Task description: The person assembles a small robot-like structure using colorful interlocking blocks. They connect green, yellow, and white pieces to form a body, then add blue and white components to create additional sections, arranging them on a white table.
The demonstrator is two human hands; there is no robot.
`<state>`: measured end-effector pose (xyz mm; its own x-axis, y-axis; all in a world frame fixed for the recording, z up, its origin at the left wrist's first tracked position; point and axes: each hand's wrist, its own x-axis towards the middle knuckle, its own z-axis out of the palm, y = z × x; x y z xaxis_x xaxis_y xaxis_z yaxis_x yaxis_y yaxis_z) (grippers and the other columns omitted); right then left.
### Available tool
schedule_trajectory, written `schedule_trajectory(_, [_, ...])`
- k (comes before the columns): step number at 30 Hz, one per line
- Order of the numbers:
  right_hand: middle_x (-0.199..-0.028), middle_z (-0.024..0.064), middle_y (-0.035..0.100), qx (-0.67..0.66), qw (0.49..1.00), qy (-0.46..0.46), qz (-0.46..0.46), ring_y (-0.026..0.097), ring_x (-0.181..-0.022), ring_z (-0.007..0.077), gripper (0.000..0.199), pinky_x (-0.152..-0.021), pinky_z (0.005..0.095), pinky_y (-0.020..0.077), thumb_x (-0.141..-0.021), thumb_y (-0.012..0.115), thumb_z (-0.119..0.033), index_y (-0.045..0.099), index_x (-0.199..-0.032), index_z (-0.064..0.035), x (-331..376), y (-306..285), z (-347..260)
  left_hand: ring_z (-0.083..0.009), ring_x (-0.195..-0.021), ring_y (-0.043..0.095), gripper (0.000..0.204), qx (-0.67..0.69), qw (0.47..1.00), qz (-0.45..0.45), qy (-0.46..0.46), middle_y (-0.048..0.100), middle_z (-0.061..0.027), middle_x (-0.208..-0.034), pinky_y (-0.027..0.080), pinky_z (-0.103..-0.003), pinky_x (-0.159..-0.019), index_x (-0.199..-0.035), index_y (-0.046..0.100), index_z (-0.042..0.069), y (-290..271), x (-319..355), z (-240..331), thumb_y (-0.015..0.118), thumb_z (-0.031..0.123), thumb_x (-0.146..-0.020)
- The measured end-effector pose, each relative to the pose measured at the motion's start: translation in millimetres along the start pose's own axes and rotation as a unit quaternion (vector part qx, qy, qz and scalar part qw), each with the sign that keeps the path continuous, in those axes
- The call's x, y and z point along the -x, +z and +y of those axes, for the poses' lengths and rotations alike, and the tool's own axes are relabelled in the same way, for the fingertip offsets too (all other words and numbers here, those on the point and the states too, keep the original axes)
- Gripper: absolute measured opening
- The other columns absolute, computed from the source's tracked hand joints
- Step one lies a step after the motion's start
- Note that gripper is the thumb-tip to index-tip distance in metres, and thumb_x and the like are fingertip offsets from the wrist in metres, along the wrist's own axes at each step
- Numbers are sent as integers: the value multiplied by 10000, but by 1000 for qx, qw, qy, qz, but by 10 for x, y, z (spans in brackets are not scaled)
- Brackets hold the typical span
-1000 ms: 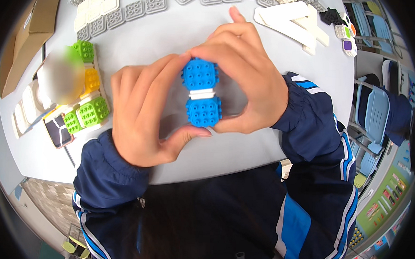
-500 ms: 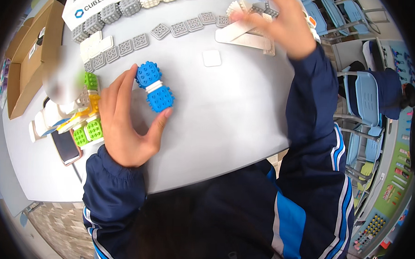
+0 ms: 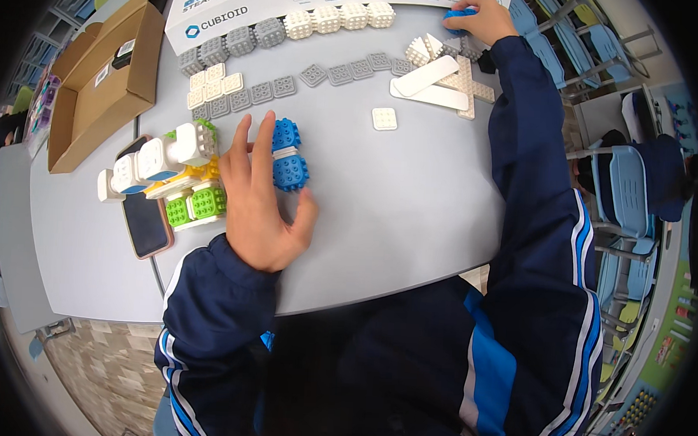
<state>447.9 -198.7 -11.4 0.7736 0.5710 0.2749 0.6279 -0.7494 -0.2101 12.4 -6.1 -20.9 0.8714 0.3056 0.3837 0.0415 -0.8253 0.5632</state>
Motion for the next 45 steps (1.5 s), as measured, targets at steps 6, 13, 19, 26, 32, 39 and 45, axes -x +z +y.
schedule_trajectory(6, [-1114,169,667,-206,975,-77,-20,624,-1059,294,465,-924,389,511,-687,884,-304,732,-1071,-89,497,-485,-655,-449,-1333,393,808,-21,997,37,71,389,-280,-1512,286,-551,-1132,-1481,454,14,2,-2,53,711,145,-727])
schedule_trajectory(13, [-1257,107,552,-277,867,-370,-185,517,-1134,341,457,-933,403,509,-651,836,-125,678,-1080,-106,1952,-505,-1692,-295,-992,535,535,-27,974,24,225,641,-129,-1204,359,-435,-876,-1157,684,52,-10,156,195,822,216,-666])
schedule_trajectory(19, [-1358,134,532,-326,838,-374,-228,489,-1142,353,627,-912,418,503,-620,903,-184,681,-1205,-140,2002,-339,-1702,-202,-846,545,552,-43,966,-6,254,665,-16,-1050,321,-382,-778,-1104,708,110,107,210,183,906,340,-643])
schedule_trajectory(26, [-1379,92,561,-297,861,-385,-150,526,-1131,317,622,-963,394,495,-689,872,-224,665,-1268,-133,1743,-309,-1427,-153,-848,567,426,-56,969,-25,241,649,15,-1038,316,-353,-736,-1050,750,163,109,163,212,866,302,-665])
schedule_trajectory(32, [-1166,52,677,-219,906,-361,-27,579,-1034,261,345,-923,375,498,-792,778,-77,725,-1133,-88,1656,9,-1186,-142,-813,567,328,-51,948,-31,314,672,19,-985,307,-333,-693,-988,762,133,101,139,164,852,191,-678])
schedule_trajectory(39, [-1006,138,732,-340,863,-372,-41,640,-828,281,315,-721,338,533,-789,776,1,720,-1096,46,2067,-312,-1427,-133,-776,549,206,-7,943,7,333,662,19,-952,316,-315,-641,-896,749,119,140,217,158,834,96,-710])
schedule_trajectory(45, [-940,144,720,-435,823,-352,-101,643,-784,277,279,-649,328,536,-750,793,39,728,-1021,61,2371,-207,-1532,-125,-753,545,162,21,940,-13,341,660,25,-947,328,-311,-639,-844,744,127,143,220,171,827,99,-707])
